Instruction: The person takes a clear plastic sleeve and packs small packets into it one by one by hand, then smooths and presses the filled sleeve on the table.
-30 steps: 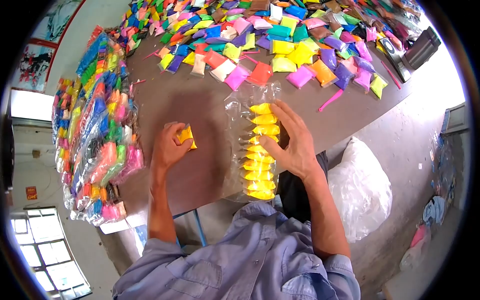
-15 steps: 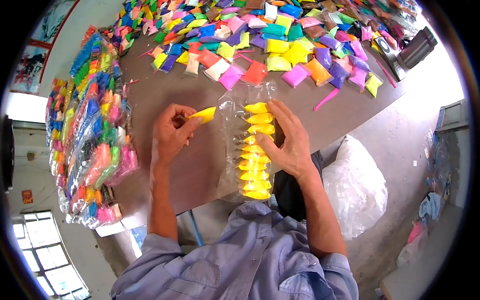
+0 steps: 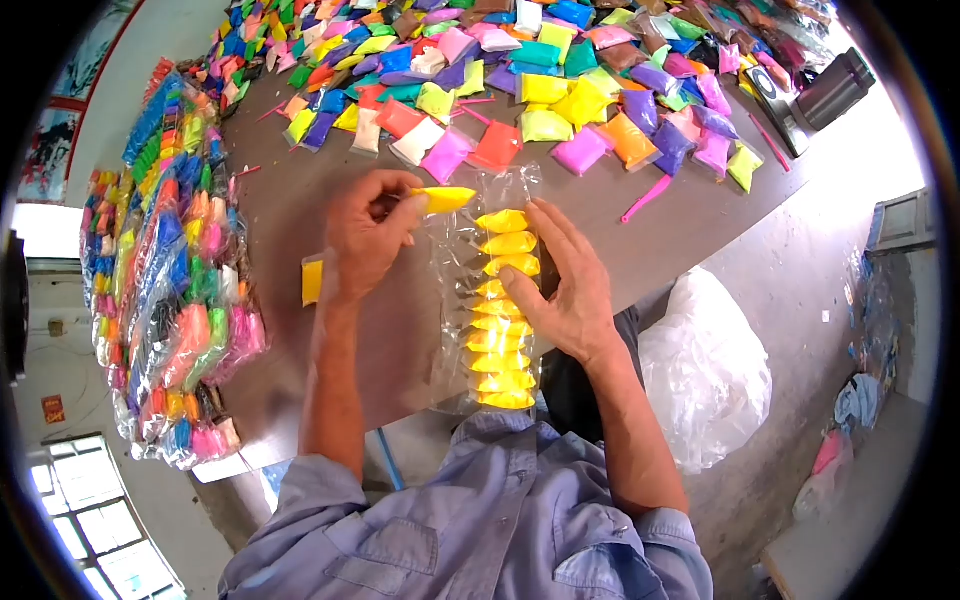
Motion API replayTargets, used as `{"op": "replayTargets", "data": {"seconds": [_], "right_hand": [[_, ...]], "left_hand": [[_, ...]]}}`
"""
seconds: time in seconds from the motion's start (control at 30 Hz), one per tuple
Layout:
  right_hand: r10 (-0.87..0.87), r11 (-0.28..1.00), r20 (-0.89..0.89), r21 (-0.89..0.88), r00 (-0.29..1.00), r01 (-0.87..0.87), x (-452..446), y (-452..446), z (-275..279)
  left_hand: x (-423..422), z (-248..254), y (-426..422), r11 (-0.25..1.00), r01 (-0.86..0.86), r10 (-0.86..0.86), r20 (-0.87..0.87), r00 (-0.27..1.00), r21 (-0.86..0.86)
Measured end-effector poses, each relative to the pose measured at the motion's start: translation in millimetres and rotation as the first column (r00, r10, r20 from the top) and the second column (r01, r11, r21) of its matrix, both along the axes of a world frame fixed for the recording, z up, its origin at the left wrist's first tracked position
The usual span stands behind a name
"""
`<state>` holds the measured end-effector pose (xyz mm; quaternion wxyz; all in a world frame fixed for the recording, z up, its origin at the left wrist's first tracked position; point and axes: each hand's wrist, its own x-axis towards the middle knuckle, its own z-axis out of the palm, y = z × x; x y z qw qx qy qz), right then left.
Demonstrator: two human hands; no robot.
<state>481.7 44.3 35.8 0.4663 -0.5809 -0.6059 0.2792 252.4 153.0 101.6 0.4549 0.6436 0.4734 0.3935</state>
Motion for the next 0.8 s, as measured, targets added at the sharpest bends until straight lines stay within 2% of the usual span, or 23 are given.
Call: {"op": "replayTargets", "data": {"seconds": [0.07,0.13,0.17,0.23,0.33,0.47,0.53,0.77,0.8], "right_hand": [[-0.007,1.000,0.021,0.004,1.000,0.007,0,1,2],[-0.025,0.999,0.038,-0.022,0.999,0.026,0,2,6],[-0.028,0.999,0.039,-0.026,0.999,0.029,0,3,7],[-0.040,0.999,0.066,0.020,0.997,0.039,0,7,8],[-0.063,0.997,0.105,0.048,0.992,0.058,0,12,4],[-0.071,0.997,0.119,0.033,0.990,0.068,1,14,2],[-0.059,0.998,0.105,0.024,0.993,0.057,1,14,3],[-0.061,0.997,0.102,0.045,0.993,0.057,2,17,2],[-0.063,0.997,0.070,0.047,0.996,0.059,2,17,0]], "left_hand": [[-3,-13,4,0.999,0.045,-0.045,-0.016,0.999,-0.031],[-2,-21,7,0.998,0.056,-0.054,-0.134,0.989,0.013],[-2,-24,8,0.998,0.059,-0.057,-0.133,0.989,0.008],[-3,-24,9,0.983,0.103,-0.057,-0.278,0.959,0.153],[1,-15,5,0.977,0.168,-0.115,-0.337,0.934,0.132],[11,-29,2,0.985,0.166,-0.149,-0.245,0.958,0.049],[16,-37,4,0.984,0.177,-0.180,-0.114,0.977,-0.033],[22,-37,16,0.977,0.212,-0.212,-0.171,0.962,-0.024],[22,-38,16,0.961,0.261,-0.271,-0.105,0.957,-0.095]]}}
